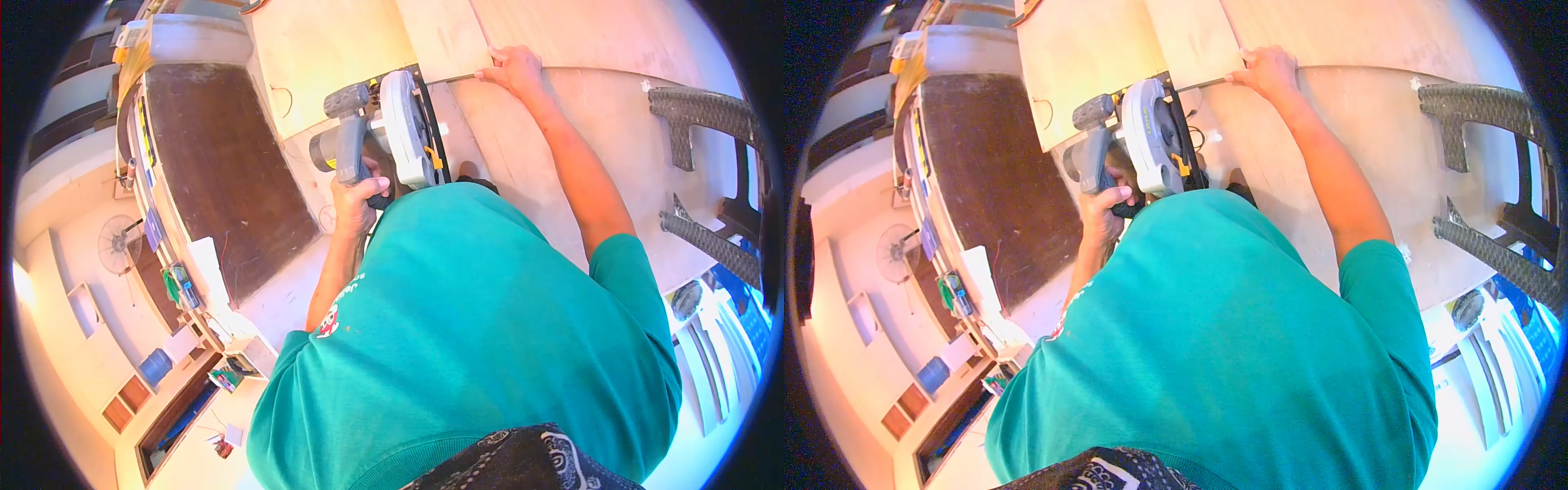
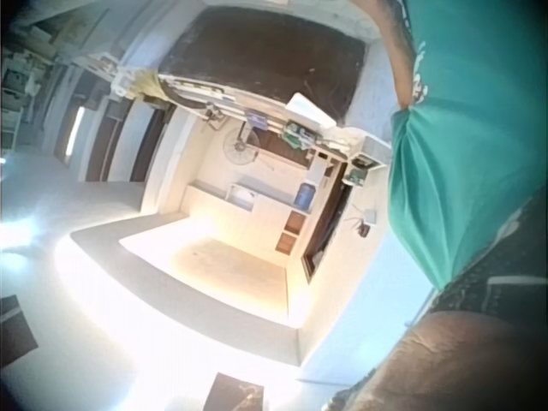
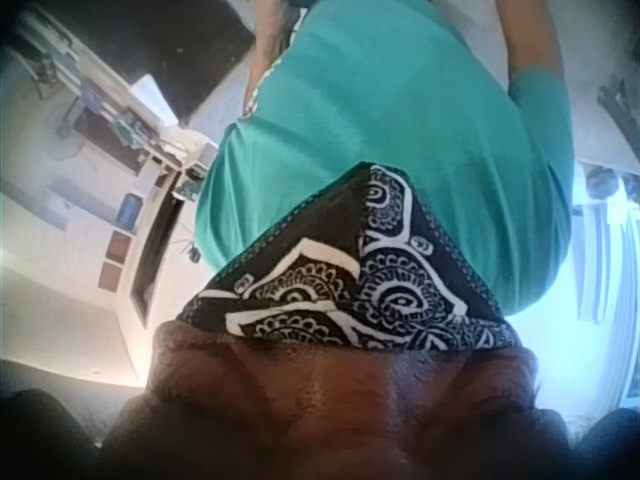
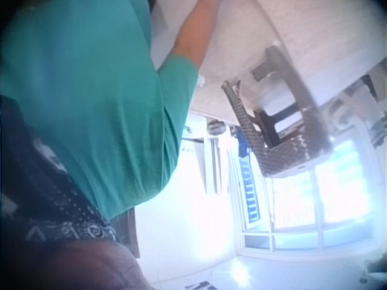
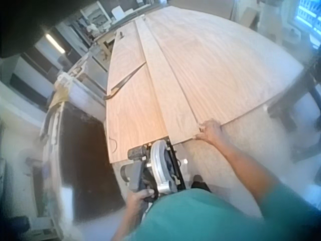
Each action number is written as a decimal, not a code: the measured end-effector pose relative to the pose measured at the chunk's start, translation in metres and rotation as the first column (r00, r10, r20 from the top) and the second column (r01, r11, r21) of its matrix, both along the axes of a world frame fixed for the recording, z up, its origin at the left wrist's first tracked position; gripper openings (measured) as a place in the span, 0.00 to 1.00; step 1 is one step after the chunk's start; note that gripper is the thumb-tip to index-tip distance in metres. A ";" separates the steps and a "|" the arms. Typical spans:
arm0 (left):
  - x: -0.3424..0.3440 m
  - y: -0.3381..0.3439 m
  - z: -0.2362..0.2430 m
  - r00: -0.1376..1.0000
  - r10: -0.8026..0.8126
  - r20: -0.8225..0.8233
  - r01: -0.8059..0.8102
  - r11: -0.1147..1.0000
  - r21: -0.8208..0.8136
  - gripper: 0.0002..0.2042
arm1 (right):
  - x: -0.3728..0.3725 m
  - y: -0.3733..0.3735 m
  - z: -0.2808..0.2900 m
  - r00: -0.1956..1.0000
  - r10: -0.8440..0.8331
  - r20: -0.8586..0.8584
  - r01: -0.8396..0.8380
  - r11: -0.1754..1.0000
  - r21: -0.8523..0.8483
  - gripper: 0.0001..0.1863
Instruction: The person positions a circular saw on a large wooden board and later hammers a nail into the surface of the board.
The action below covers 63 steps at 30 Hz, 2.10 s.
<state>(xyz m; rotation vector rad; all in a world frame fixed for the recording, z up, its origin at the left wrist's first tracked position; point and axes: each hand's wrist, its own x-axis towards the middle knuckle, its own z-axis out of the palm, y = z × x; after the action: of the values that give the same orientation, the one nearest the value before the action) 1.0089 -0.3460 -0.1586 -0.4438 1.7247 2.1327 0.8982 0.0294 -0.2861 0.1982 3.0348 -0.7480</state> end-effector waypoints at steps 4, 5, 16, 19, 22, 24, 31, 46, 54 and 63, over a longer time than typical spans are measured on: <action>-0.011 0.003 0.011 1.000 0.008 -0.019 -0.007 1.000 0.024 0.17 | -0.002 -0.003 0.000 1.000 -0.024 0.018 0.024 0.999 0.022 0.34; -0.013 0.003 0.011 1.000 0.006 -0.017 -0.005 1.000 0.027 0.17 | -0.001 -0.002 0.001 0.999 -0.025 0.042 0.024 0.999 0.034 0.34; -0.022 0.001 0.009 0.999 -0.026 -0.045 0.029 0.998 0.062 0.17 | -0.001 -0.005 -0.002 1.000 -0.022 -0.011 0.022 0.998 0.057 0.34; -0.027 0.007 0.014 0.999 -0.004 -0.046 0.007 0.998 0.055 0.16 | -0.002 -0.003 -0.001 0.996 -0.017 0.091 0.010 0.997 0.072 0.34; -0.029 0.010 0.020 0.999 0.004 -0.035 -0.002 0.999 0.048 0.16 | -0.003 -0.004 0.000 0.998 -0.029 0.062 0.025 0.998 0.066 0.33; -0.029 0.008 0.017 1.000 0.004 -0.025 -0.003 0.999 0.047 0.16 | -0.002 -0.004 0.001 0.997 -0.045 0.060 0.040 0.996 0.083 0.30; -0.028 -0.001 0.013 0.999 -0.034 -0.008 0.034 0.999 0.023 0.16 | -0.002 -0.010 0.033 0.961 0.089 0.263 -0.101 0.994 0.032 0.37; -0.030 -0.001 0.013 0.999 -0.045 0.027 0.043 0.998 0.046 0.19 | -0.001 -0.012 0.009 0.938 0.251 -0.241 -0.188 0.949 0.254 0.50; -0.030 0.000 0.019 0.999 -0.035 0.027 0.033 0.996 0.085 0.17 | 0.005 -0.006 0.001 0.896 0.253 -0.365 -0.206 0.965 0.164 0.47; -0.030 0.000 0.018 0.998 -0.059 0.017 0.057 0.993 0.101 0.19 | -0.001 -0.008 0.010 0.933 0.238 -0.271 -0.203 0.967 0.153 0.48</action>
<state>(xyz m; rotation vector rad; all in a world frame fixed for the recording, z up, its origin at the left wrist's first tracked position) 0.9792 -0.3462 -0.1407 -0.3816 1.5915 2.1544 0.8974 0.0210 -0.2759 -0.2749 3.2980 -0.6223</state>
